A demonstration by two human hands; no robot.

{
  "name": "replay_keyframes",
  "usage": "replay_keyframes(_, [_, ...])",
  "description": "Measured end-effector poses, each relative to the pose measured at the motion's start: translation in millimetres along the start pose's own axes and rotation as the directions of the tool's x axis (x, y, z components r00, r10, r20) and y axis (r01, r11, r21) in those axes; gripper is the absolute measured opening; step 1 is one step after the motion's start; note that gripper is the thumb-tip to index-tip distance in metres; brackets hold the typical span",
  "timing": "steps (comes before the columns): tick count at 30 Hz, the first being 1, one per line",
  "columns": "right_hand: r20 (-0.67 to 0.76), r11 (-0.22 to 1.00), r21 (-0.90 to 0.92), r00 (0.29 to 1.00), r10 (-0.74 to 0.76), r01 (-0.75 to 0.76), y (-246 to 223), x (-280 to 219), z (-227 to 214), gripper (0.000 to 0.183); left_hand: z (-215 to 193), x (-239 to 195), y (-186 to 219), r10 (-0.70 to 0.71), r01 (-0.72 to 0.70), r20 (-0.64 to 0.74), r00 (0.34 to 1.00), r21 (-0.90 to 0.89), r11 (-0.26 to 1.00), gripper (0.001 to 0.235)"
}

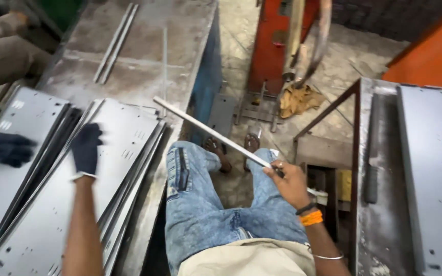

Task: The person places a thin metal strip along the edge of a sheet metal panel and holds both under a pedestal spot welding machine, making welds with sparks at points along the edge. They then set the welded panel on a stack, pick up another panel and strip, and repeat the welding cycle.

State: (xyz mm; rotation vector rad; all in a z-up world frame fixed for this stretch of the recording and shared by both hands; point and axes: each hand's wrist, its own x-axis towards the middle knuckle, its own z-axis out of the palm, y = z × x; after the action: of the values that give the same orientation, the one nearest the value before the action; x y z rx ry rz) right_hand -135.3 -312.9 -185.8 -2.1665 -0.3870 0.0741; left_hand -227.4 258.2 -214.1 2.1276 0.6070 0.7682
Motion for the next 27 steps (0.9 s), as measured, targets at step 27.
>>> replay_keyframes(27, [-0.743, 0.527, -0.505, 0.655, 0.137, -0.683, 272.0, -62.9, -210.4, 0.035, 355.3, -226.5, 340.0, 0.247, 0.608, 0.937, 0.248, -0.349, 0.714, 0.045])
